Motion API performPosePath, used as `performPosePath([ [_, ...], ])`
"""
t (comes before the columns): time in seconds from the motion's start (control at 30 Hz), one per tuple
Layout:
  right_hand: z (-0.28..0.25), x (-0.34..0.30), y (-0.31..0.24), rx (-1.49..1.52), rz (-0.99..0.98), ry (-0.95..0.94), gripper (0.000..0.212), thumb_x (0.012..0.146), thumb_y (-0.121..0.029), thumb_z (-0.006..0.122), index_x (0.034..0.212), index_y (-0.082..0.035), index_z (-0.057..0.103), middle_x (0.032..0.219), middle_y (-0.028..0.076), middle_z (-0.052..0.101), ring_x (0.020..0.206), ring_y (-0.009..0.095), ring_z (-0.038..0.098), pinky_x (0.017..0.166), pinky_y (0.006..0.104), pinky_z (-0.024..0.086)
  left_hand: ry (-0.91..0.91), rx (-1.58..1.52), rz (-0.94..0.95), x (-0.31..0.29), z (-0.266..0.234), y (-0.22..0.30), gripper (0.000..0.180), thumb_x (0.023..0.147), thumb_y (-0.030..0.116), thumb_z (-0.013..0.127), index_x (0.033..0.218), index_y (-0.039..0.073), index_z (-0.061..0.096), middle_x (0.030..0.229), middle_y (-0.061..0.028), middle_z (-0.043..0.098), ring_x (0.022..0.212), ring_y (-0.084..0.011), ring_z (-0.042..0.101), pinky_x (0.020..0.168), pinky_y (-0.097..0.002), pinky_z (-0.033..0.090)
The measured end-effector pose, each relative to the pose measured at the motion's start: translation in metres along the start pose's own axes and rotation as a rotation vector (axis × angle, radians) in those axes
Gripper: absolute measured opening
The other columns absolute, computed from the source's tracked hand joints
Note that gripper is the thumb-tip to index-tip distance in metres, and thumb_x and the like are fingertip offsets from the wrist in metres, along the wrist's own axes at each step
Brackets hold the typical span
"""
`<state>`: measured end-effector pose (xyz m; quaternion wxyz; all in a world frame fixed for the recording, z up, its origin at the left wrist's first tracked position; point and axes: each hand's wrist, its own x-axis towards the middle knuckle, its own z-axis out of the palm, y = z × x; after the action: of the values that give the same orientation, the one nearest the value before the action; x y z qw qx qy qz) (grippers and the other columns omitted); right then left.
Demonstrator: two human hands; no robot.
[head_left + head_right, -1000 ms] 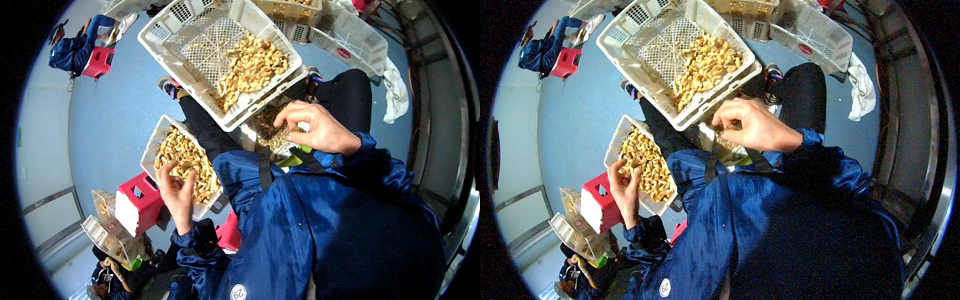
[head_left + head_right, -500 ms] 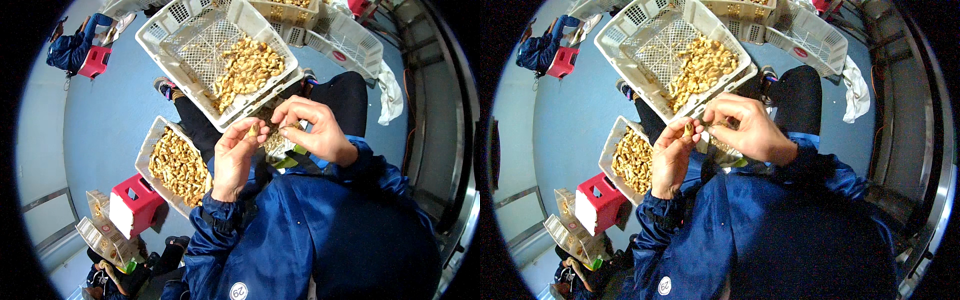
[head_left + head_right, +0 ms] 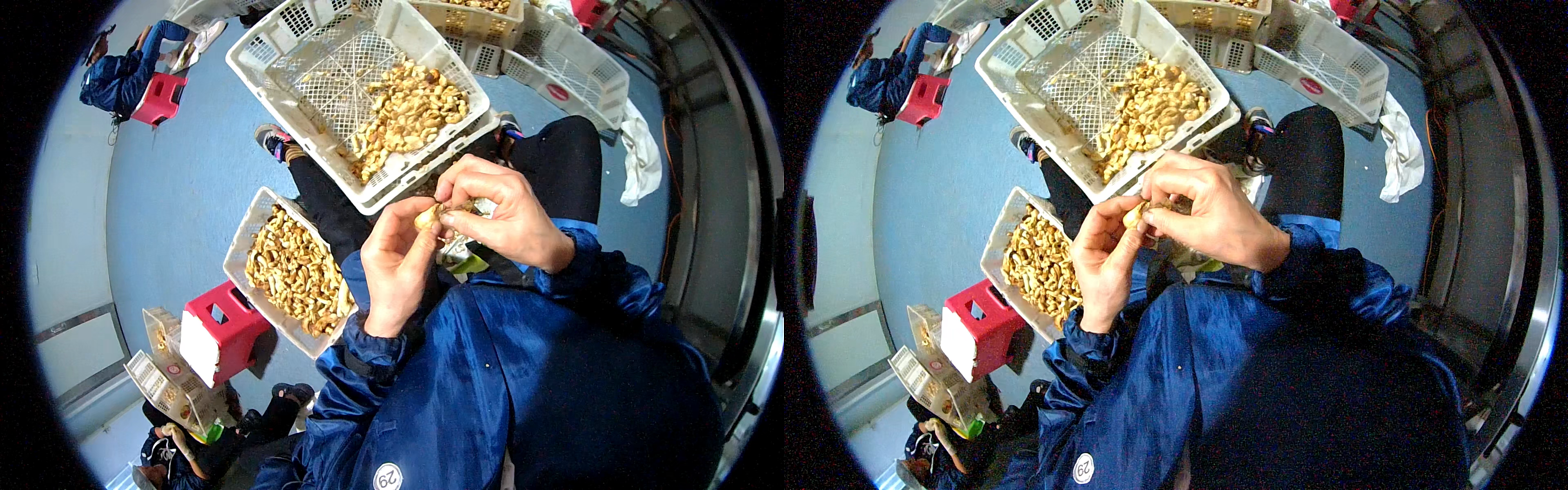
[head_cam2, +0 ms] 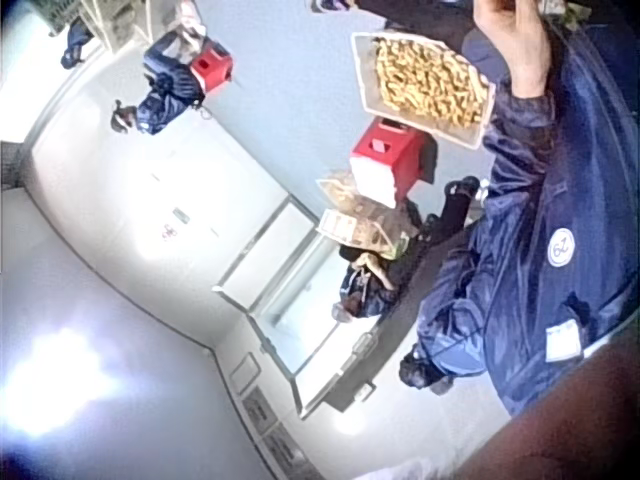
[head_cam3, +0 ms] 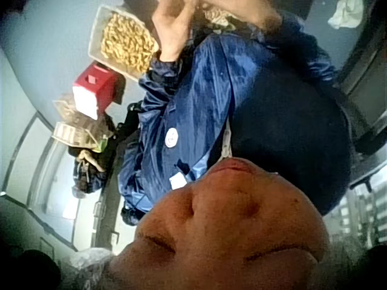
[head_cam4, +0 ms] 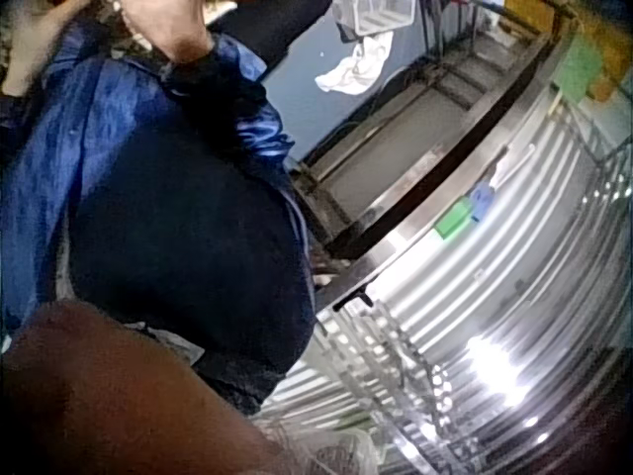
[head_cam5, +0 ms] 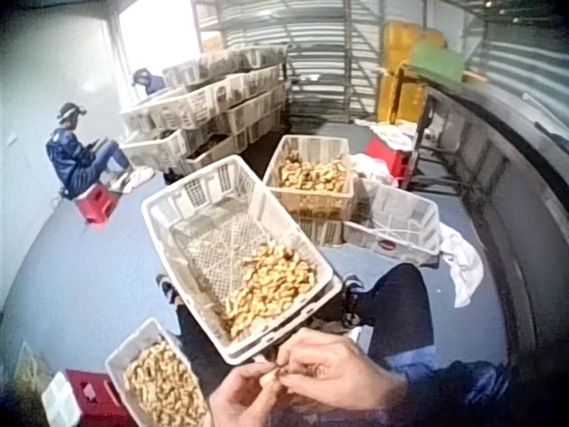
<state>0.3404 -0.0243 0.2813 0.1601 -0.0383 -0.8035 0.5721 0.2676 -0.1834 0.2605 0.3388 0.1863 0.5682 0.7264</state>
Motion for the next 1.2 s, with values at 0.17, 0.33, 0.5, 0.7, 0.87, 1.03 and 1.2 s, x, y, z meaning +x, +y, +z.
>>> performPosePath([
  [0.17, -0.002, 0.000, 0.000, 0.020, 0.068, -0.008, 0.006, 0.080, -0.001, 0.064, 0.079, 0.000, 0.058, 0.086, 0.007, 0.062, 0.082, 0.013, 0.058, 0.075, 0.0276, 0.047, -0.017, 0.084, 0.042, -0.002, -0.001, -0.005, 0.021, 0.089, -0.002, 0.061, 0.108, 0.000, 0.052, 0.101, -0.0082, 0.064, 0.085, -0.0133, 0.063, 0.075, -0.0246, 0.052],
  [0.33, -0.003, -0.001, 0.009, 0.117, 0.106, 0.162, 0.005, 0.079, -0.002, 0.064, 0.080, 0.001, 0.061, 0.080, 0.006, 0.063, 0.076, 0.012, 0.060, 0.067, 0.0281, 0.048, -0.019, -0.016, 0.029, -0.001, -0.006, -0.002, 0.020, 0.089, -0.003, 0.060, 0.106, 0.000, 0.052, 0.105, -0.0116, 0.065, 0.089, -0.0145, 0.063, 0.076, -0.0253, 0.052],
  [0.5, -0.006, -0.002, 0.008, 0.012, 0.049, 0.086, 0.007, 0.077, -0.001, 0.065, 0.081, 0.001, 0.060, 0.082, 0.007, 0.061, 0.078, 0.015, 0.060, 0.072, 0.0286, 0.048, -0.013, -0.071, -0.001, 0.005, -0.010, -0.004, 0.016, 0.090, -0.002, 0.058, 0.106, -0.001, 0.056, 0.111, -0.0129, 0.064, 0.093, -0.0159, 0.063, 0.080, -0.0269, 0.051],
  [0.7, -0.007, 0.000, 0.013, -0.069, -0.002, 0.066, 0.012, 0.074, 0.000, 0.064, 0.075, 0.001, 0.053, 0.082, 0.008, 0.057, 0.079, 0.018, 0.058, 0.073, 0.0304, 0.046, 0.051, 0.014, 0.009, 0.005, -0.024, -0.002, 0.016, 0.093, 0.001, 0.055, 0.108, 0.000, 0.059, 0.110, -0.0113, 0.065, 0.094, -0.0165, 0.063, 0.083, -0.0286, 0.051],
  [0.87, -0.023, -0.002, 0.019, -0.149, 0.114, -0.143, 0.009, 0.074, 0.002, 0.062, 0.074, 0.001, 0.052, 0.078, 0.008, 0.055, 0.074, 0.019, 0.056, 0.069, 0.0308, 0.045, 0.495, 0.647, 0.309, -0.017, -0.113, 0.022, 0.028, 0.083, -0.009, 0.049, 0.106, -0.001, 0.061, 0.101, -0.0078, 0.065, 0.092, -0.0132, 0.061, 0.083, -0.0255, 0.049],
  [1.03, -0.026, -0.007, 0.044, -0.169, 0.155, -0.175, 0.011, 0.073, -0.009, 0.062, 0.075, 0.000, 0.056, 0.075, 0.014, 0.056, 0.071, 0.031, 0.058, 0.063, 0.0388, 0.045, 0.649, 1.293, 0.273, -0.035, -0.168, 0.034, 0.033, 0.079, -0.004, 0.052, 0.110, 0.002, 0.062, 0.113, -0.0136, 0.063, 0.117, -0.0256, 0.053, 0.103, -0.0378, 0.038],
  [1.2, -0.027, -0.003, 0.049, -0.098, 0.121, -0.116, 0.011, 0.074, -0.010, 0.061, 0.075, 0.000, 0.055, 0.074, 0.014, 0.054, 0.069, 0.031, 0.056, 0.062, 0.0393, 0.044, 0.151, 0.871, 0.004, 0.048, -0.102, 0.020, 0.020, 0.091, 0.007, 0.054, 0.109, -0.001, 0.062, 0.100, -0.0088, 0.067, 0.093, -0.0154, 0.062, 0.084, -0.0277, 0.048],
])
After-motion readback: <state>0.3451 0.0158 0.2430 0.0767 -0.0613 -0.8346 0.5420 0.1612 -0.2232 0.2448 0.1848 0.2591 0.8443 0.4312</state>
